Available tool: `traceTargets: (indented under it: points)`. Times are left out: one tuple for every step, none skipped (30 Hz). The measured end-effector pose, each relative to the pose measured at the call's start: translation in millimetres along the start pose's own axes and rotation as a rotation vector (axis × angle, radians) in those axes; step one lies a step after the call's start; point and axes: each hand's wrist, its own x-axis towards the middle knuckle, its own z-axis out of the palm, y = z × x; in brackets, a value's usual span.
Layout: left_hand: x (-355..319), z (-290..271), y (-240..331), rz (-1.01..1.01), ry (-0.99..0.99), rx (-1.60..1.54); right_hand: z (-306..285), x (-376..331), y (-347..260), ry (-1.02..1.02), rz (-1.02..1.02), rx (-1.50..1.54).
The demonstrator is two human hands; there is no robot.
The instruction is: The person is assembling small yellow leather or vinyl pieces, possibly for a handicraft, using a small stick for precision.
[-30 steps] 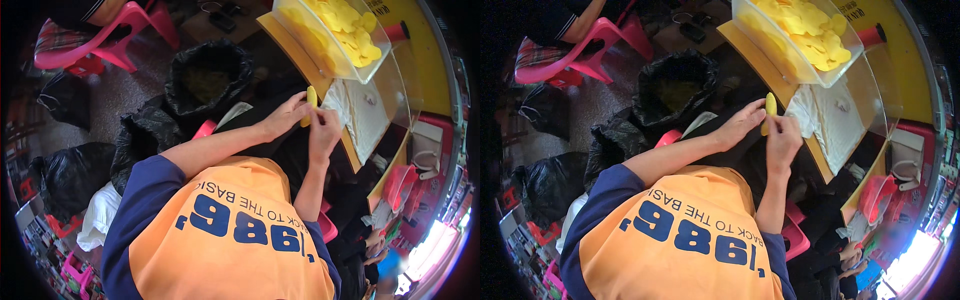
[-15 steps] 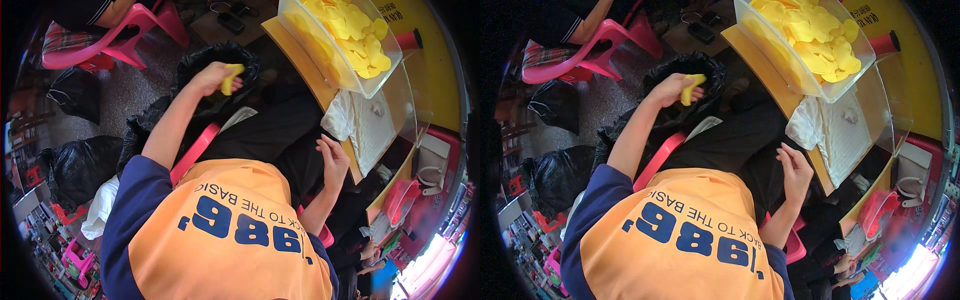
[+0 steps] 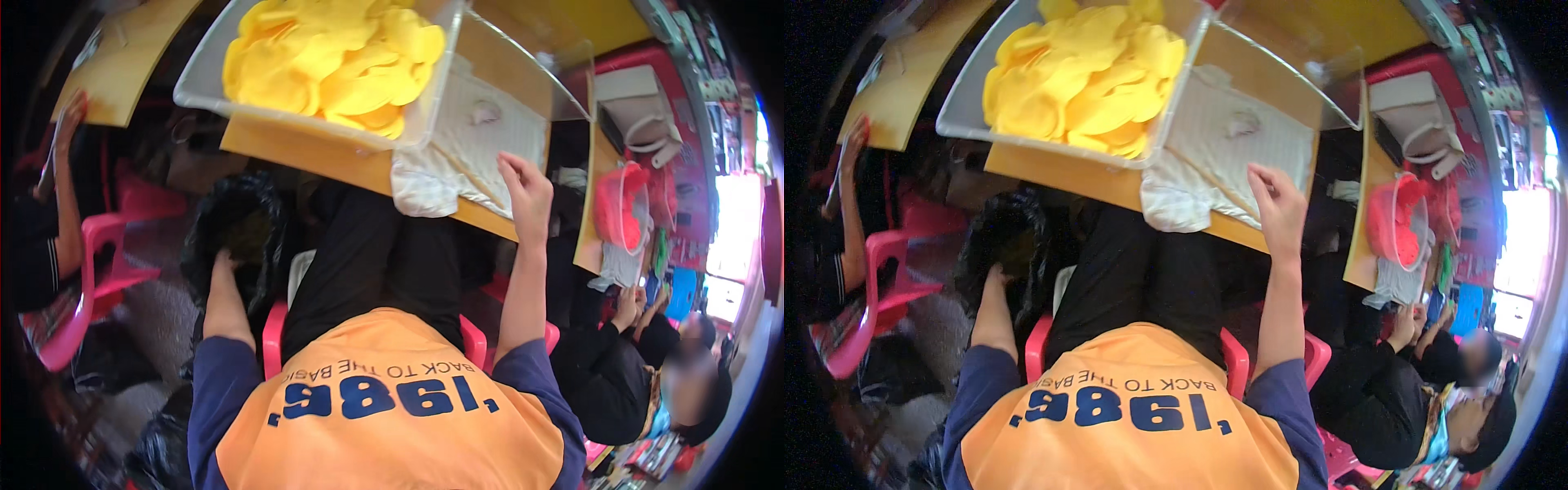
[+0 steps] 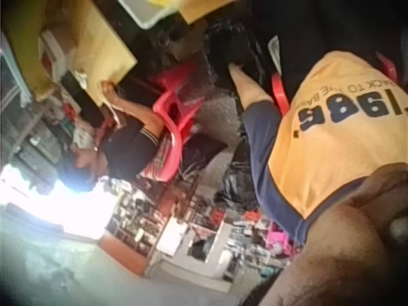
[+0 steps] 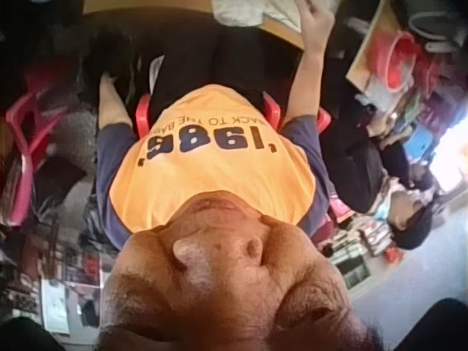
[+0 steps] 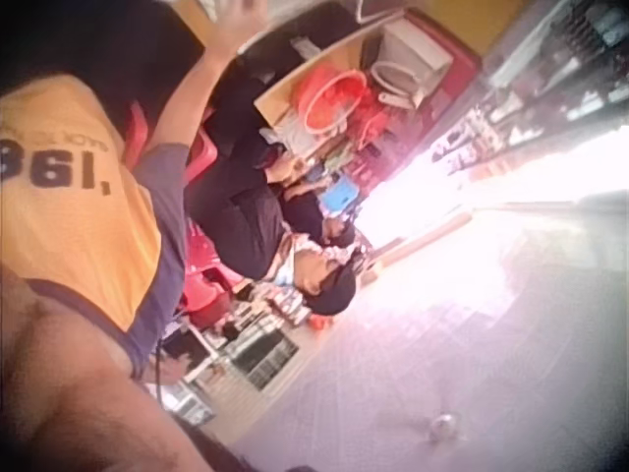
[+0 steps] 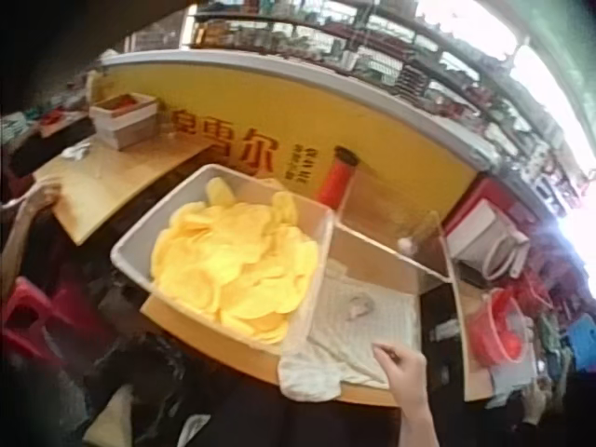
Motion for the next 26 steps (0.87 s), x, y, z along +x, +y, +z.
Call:
traceTargets:
  points:
    - [-5,-57,44,-0.061,0.023,-0.017,2,24,15,-0.012,-0.024,0.071]
    - [-7,-46,41,-0.064,0.004,-0.013,10,41,22,-0.002,-0.106,0.010]
    - [-22,-28,32,0.035,0.050,0.302,19,55,26,0.006,-0.187,-0.067]
    - [-44,-3,25,0.145,0.089,0.632,24,68,37,0.029,-0.183,-0.093]
    - [-85,48,16,0.192,0.089,0.736,24,78,51,0.087,-0.373,-0.333]
    - [-128,67,18,0.202,0.092,0.740,29,90,61,0.121,-0.574,-0.537]
    - [-166,77,20,0.264,0.035,0.938,35,102,72,0.123,-0.582,-0.520]
    - [-201,84,20,0.323,-0.021,1.136,40,112,83,0.055,-0.552,-0.431]
    - [-233,93,20,0.335,-0.009,1.129,44,118,87,-0.013,-0.521,-0.344]
    - [-264,99,17,0.391,-0.061,1.188,45,118,82,-0.014,-0.529,-0.328]
    - [-291,106,13,0.445,-0.117,1.248,44,116,75,-0.001,-0.364,-0.297]
    - [-317,115,8,0.454,-0.111,1.247,41,111,70,0.013,-0.195,-0.267]
    - [-340,126,2,0.591,-0.201,1.239,38,105,71,0.021,-0.196,-0.262]
    - [-364,141,-6,0.727,-0.293,1.226,37,97,76,0.005,-0.056,0.062]
    - [-391,158,-20,0.764,-0.371,1.167,38,87,78,-0.023,0.083,0.388]
    - [-416,174,-37,0.796,-0.438,1.096,42,74,67,-0.039,0.077,0.393]
    - [-433,188,-56,0.766,-0.486,1.027,47,55,48,-0.138,0.203,0.728]
    - [-446,206,-74,0.734,-0.543,0.967,50,35,30,-0.226,0.338,1.060]
    - [-452,221,-91,0.736,-0.646,0.917,53,16,16,-0.236,0.341,1.065]
    - [-451,234,-110,0.737,-0.744,0.861,62,-3,4,-0.258,0.374,1.155]
    - [-455,249,-133,0.871,-0.796,0.777,64,-22,-12,-0.274,0.409,1.249]
    - [-458,264,-152,1.002,-0.851,0.692,65,-38,-30,-0.261,0.410,1.220]
    - [-465,275,-165,1.080,-0.858,0.716,68,-51,-40,-0.271,0.426,1.226]
    - [-464,280,-170,1.153,-0.857,0.735,73,-61,-44,-0.289,0.449,1.226]
    - [-452,283,-171,1.133,-0.870,0.706,78,-69,-39,-0.357,0.438,1.228]
    - [-454,280,-174,1.130,-0.869,0.718,79,-76,-31,-0.412,0.422,1.236]
